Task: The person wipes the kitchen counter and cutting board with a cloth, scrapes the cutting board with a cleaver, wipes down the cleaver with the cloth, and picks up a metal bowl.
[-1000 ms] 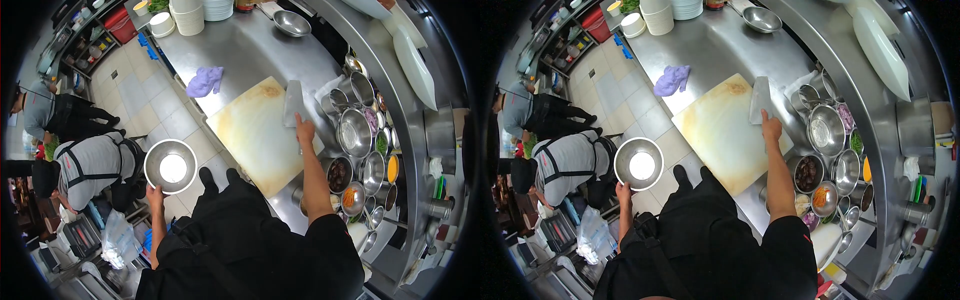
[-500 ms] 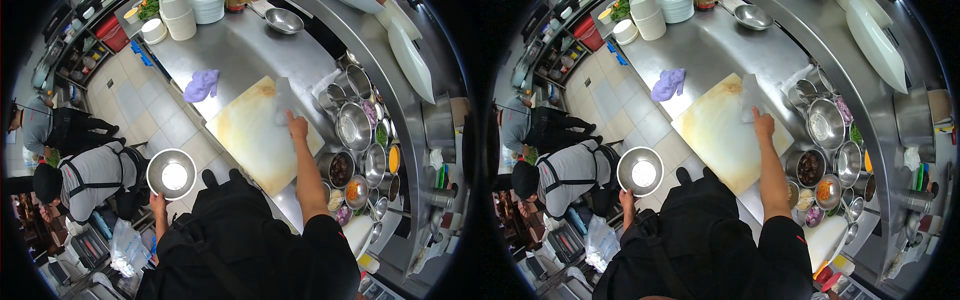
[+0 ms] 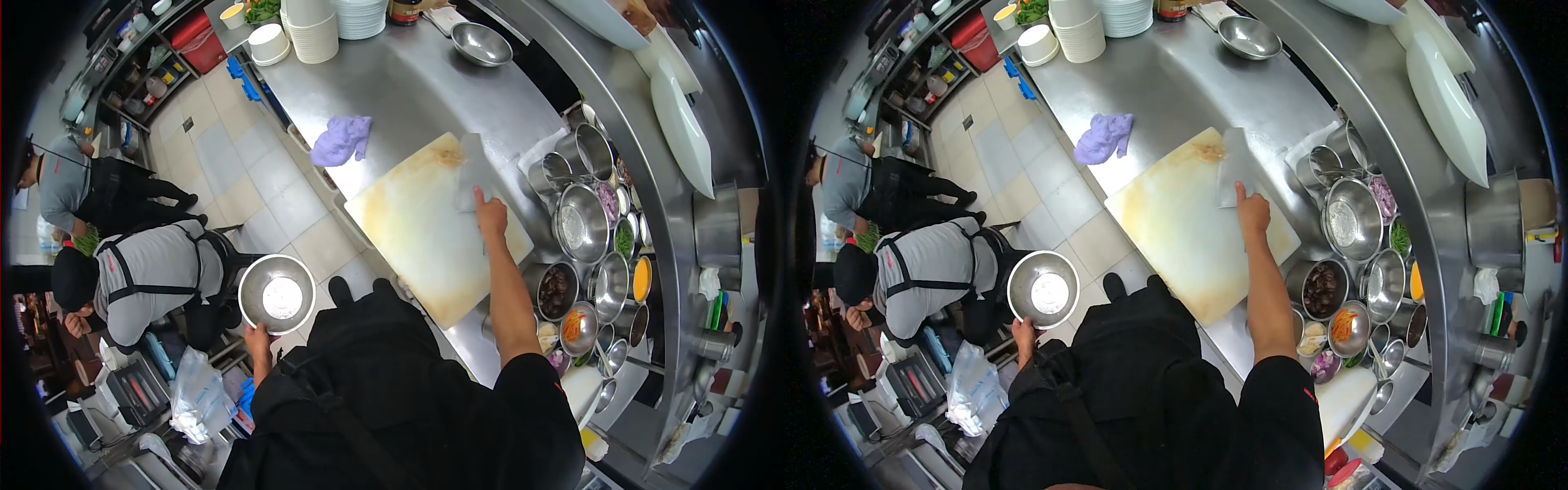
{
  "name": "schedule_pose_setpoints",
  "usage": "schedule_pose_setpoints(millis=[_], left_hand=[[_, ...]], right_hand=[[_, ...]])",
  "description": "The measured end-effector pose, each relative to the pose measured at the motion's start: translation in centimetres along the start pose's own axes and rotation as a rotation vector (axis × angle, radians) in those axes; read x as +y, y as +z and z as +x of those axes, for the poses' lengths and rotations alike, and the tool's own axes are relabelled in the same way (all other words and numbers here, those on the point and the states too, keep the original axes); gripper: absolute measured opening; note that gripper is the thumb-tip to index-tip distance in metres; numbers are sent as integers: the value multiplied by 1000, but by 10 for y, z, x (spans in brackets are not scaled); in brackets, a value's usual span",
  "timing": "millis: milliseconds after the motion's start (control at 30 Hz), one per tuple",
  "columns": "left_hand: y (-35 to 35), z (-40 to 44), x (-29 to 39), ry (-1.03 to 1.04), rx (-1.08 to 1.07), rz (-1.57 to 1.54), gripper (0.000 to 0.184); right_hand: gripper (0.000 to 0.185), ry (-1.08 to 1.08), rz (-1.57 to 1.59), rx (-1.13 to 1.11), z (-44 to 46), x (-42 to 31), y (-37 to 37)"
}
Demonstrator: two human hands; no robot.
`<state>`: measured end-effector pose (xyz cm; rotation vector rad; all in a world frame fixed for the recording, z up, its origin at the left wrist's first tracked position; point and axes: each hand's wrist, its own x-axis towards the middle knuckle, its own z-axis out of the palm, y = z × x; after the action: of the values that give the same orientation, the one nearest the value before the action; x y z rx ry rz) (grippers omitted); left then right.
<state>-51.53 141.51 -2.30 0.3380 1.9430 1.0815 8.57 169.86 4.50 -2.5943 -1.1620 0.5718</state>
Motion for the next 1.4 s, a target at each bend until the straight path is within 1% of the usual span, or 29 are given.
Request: schedule_pose_setpoints(millis=[67, 100, 167, 267, 367, 467, 500, 533, 567, 600, 667, 700, 767, 800, 833, 867, 933, 967, 1000, 1033, 1067, 1167, 1267, 1300, 1400], left_hand=[[-5, 3, -10, -18, -7, 1, 25], [-7, 6, -14, -73, 6, 48, 27], [-11, 3, -16, -86, 10, 42, 27], [-31, 0, -33, -94, 38, 40, 27], [-40, -10, -44, -62, 92, -41, 27], [-39, -11, -51, -100, 109, -71, 26], [-37, -7, -53, -112, 117, -8, 25], [-39, 0, -61, -168, 98, 50, 24], [-28, -12, -48, -126, 117, 91, 24], [-20, -26, -30, -83, 145, 132, 25], [-24, -28, -49, -107, 153, 2, 25], [-28, -27, -59, -113, 162, -67, 25], [-33, -46, -70, -108, 205, -156, 26], [-42, -65, -81, -113, 245, -199, 26], [-48, -84, -89, -129, 296, -223, 26], [-54, -103, -102, -143, 354, -253, 26], [-67, -135, -149, -144, 485, -330, 26], [-66, -164, -150, -130, 543, -413, 25], [-65, -197, -145, -138, 576, -487, 26], [-68, -217, -162, -192, 667, -515, 26], [-67, -240, -183, -253, 740, -538, 27], [-53, -312, -236, -354, 985, -647, 29], [-28, -379, -276, -418, 1151, -830, 31], [-19, -397, -298, -459, 1209, -853, 32], [7, -447, -325, -465, 1386, -942, 29]], right_hand=[[82, -57, -95, 7, -11, -7, -10], [82, -58, -98, 27, -9, -2, -10], [81, -66, -99, 65, 1, 8, -7], [85, -18, -48, 14, -3, 6, -13], [84, -90, -32, 131, -10, 6, 0], [80, -137, -132, -32, -28, -9, 5], [80, -156, -125, -37, -41, -22, 10], [80, -175, -121, -50, -58, -36, 10], [78, -221, -107, -9, -53, -37, 29], [78, -223, -18, -161, -60, -47, 24], [78, -234, 142, -488, -87, -75, 8], [77, -338, 237, -496, -97, -80, 17], [76, -490, 267, -566, -111, -99, 27], [75, -567, 277, -623, -123, -107, 36], [73, -665, 272, -618, -130, -117, 44], [72, -685, 266, -677, -146, -131, 42], [68, -742, 236, -824, -187, -160, 26], [65, -773, 209, -908, -204, -169, 27], [65, -873, 188, -959, -216, -172, 40], [65, -963, 168, -1002, -226, -176, 51], [64, -997, 125, -1090, -247, -181, 53], [65, -1031, 56, -1224, -295, -176, 85], [64, -1125, -94, -1331, -345, -169, 107], [64, -1161, -154, -1360, -363, -165, 115], [63, -1267, -312, -1421, -419, -148, 133]])
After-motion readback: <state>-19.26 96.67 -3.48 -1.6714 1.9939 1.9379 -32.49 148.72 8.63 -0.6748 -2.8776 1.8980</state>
